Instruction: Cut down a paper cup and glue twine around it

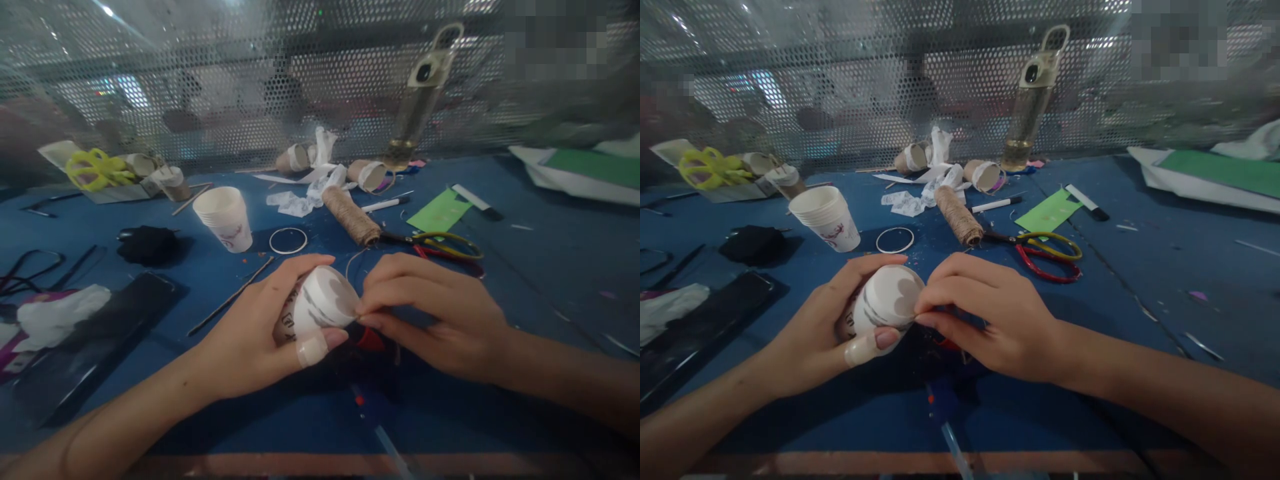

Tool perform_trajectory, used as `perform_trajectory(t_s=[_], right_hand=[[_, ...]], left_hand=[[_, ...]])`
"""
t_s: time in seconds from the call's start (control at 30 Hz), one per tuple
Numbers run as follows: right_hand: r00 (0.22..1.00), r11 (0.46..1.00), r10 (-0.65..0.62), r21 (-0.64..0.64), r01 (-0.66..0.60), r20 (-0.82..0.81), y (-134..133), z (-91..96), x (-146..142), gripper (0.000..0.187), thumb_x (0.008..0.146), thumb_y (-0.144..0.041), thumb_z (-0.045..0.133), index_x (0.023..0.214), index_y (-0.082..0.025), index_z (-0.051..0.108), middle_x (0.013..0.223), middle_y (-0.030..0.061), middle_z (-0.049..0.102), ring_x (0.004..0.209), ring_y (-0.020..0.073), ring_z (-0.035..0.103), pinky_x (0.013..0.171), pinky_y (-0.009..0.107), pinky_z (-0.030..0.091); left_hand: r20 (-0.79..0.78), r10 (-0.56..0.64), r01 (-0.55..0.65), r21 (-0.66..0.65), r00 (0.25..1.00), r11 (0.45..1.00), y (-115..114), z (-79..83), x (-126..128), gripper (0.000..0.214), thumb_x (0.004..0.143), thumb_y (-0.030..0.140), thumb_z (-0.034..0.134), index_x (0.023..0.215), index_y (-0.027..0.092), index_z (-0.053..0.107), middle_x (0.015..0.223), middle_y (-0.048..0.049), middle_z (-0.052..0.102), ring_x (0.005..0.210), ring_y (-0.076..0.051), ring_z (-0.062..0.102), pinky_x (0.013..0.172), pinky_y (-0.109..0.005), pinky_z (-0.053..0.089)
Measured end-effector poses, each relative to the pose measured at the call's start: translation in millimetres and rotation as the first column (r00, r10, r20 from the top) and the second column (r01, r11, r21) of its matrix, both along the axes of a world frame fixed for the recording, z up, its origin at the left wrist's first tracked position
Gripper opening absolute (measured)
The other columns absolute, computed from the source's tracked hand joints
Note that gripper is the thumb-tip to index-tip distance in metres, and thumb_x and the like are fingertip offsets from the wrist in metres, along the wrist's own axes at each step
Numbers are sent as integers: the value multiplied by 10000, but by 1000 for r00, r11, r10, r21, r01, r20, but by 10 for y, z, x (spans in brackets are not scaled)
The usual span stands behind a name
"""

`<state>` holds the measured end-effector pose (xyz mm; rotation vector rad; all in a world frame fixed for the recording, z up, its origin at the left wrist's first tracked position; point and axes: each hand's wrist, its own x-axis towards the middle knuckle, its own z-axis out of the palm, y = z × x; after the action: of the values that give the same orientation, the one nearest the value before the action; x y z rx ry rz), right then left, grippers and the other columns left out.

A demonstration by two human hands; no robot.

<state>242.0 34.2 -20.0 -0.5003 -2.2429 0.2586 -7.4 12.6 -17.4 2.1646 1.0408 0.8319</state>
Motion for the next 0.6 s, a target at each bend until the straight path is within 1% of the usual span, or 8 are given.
perform_trajectory(t_s=[0.1, 0.27, 0.37, 0.47, 0.6], right_hand=[[1000, 1000, 13, 4, -13, -9, 3, -7, -2, 49, 1015, -185, 639, 983, -192, 675, 911, 21, 721, 829, 118, 684, 764, 231, 588], [1000, 1000, 11, 10, -10, -12, 8, -18, -11, 33, 1007, -187, 656, 1017, -196, 686, 938, 31, 711, 854, 120, 693, 764, 230, 585], [1000, 999, 12, 35, -12, -13, 6, -30, -20, 37, 987, -187, 694, 1022, -178, 698, 945, 31, 696, 857, 107, 687, 772, 211, 578], [1000, 999, 16, 38, -16, -14, 4, -34, -24, 23, 988, -170, 692, 1009, -175, 699, 936, 23, 691, 852, 96, 684, 780, 198, 575], [1000, 999, 12, 39, -11, -16, 2, -25, -25, 10, 996, -186, 687, 1002, -185, 696, 929, 21, 694, 846, 101, 687, 761, 213, 584]], left_hand=[[-30, -25, 26, 17, 999, 1000, 18, 5, -29, 617, 946, 447, 740, 1469, 265, 468, 1249, -39, 727, 963, -189, 702, 821, -270, 556], [-62, 13, -10, 49, 998, 999, 9, 2, -35, 611, 946, 476, 732, 1464, 277, 477, 1188, -28, 736, 847, -171, 698, 714, -256, 545], [-70, 35, -31, 64, 997, 997, 0, -2, -26, 614, 941, 479, 733, 1462, 270, 485, 1214, -41, 739, 893, -193, 714, 756, -279, 554], [-82, 30, -24, 70, 996, 997, -3, -2, -21, 627, 938, 486, 733, 1467, 261, 483, 1240, -52, 738, 910, -204, 722, 805, -300, 567], [-85, 29, -23, 74, 996, 997, -8, -3, -23, 626, 943, 489, 727, 1468, 256, 478, 1224, -57, 738, 909, -213, 729, 856, -325, 581]])
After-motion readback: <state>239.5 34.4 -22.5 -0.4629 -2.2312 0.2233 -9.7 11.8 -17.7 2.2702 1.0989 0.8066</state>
